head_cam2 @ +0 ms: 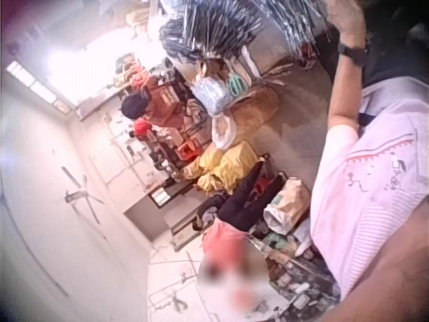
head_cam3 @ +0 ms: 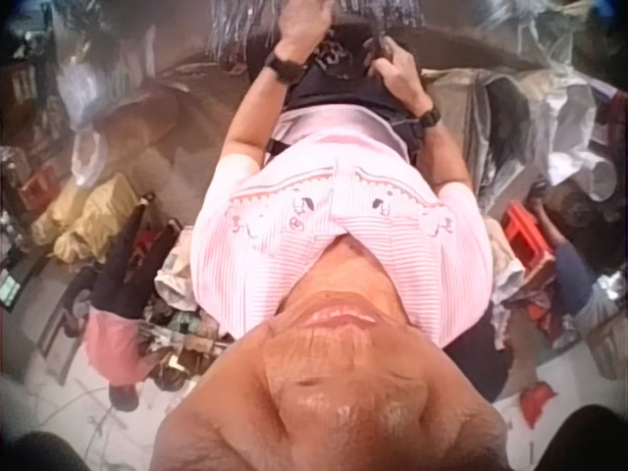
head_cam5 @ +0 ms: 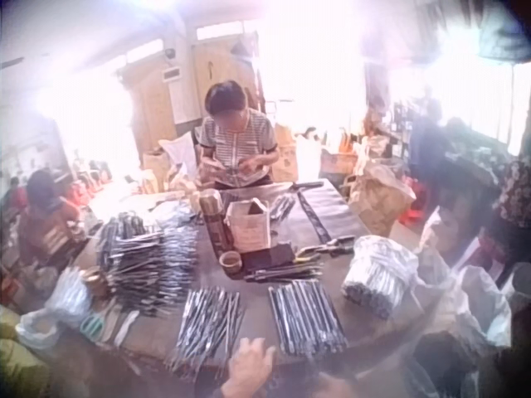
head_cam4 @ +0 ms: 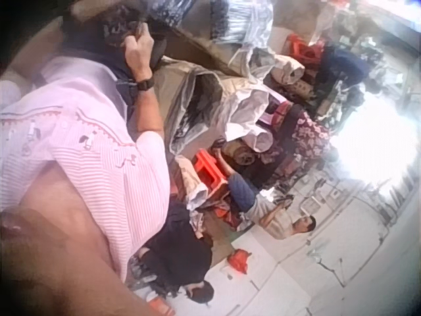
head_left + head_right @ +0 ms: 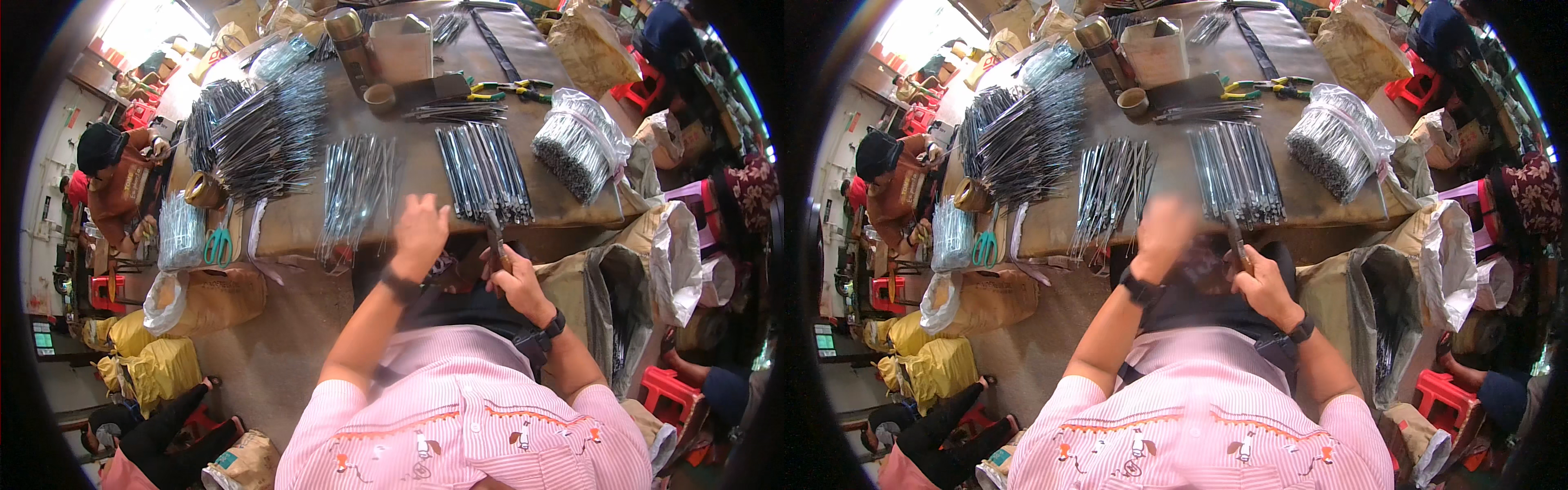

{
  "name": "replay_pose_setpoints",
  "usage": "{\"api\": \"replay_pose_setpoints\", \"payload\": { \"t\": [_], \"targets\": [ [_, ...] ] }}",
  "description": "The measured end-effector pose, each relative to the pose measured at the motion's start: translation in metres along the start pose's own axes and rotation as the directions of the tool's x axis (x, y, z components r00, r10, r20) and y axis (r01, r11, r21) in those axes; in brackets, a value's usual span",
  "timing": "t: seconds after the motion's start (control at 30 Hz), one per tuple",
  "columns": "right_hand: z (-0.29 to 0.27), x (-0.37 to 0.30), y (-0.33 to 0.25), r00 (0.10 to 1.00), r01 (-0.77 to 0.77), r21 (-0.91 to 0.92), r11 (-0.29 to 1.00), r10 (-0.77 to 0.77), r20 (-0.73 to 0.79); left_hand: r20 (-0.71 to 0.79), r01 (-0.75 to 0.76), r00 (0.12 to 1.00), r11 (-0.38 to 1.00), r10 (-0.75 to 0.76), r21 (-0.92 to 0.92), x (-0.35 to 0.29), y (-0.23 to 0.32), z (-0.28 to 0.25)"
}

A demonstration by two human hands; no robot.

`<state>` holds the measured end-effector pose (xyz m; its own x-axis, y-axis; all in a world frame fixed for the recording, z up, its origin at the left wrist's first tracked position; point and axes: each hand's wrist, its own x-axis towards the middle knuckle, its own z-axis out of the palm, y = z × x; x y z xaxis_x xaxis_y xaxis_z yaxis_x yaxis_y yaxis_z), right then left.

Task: The person repeatedly picks up metal rods from a pile on the table, uses pliers to cut each rod into shorter pieces, and places the cut pieces back on the table. The process is continuous and repetitive.

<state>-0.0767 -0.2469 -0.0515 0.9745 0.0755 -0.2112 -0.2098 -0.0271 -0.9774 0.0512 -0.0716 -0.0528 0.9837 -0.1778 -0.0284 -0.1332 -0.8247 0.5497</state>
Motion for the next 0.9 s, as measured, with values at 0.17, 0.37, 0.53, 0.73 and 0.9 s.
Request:
{"api": "replay_pose_setpoints", "payload": {
  "t": [0.17, 0.37, 0.53, 0.73, 0.9],
  "targets": [
    [0.004, -0.002, 0.006, 0.998, -0.035, 0.007, 0.999, 0.034, 0.058, -0.081, -0.012, 0.997, 1.000, 0.013, 0.007, 0.018, 0.011, 0.023],
    [-0.027, -0.020, 0.009, 0.991, -0.061, 0.135, 0.989, 0.076, -0.110, -0.058, 0.001, 0.998, 0.996, 0.004, 0.090, 0.034, -0.008, 0.012],
    [-0.073, -0.012, 0.019, 0.915, 0.071, 0.493, 0.867, 0.139, -0.378, 0.015, -0.067, 0.998, 0.987, 0.066, 0.147, 0.035, -0.017, 0.010],
    [-0.142, 0.003, 0.012, 0.868, 0.416, 0.651, 0.635, -0.062, -0.493, 0.416, 0.390, 0.907, 0.496, -0.062, -0.776, 0.035, -0.026, -0.006],
    [-0.175, 0.025, 0.001, 0.707, 0.325, 0.197, 0.925, -0.099, -0.700, 0.522, 0.517, 0.853, 0.173, -0.022, -0.838, 0.020, -0.022, -0.022]
  ]
}}
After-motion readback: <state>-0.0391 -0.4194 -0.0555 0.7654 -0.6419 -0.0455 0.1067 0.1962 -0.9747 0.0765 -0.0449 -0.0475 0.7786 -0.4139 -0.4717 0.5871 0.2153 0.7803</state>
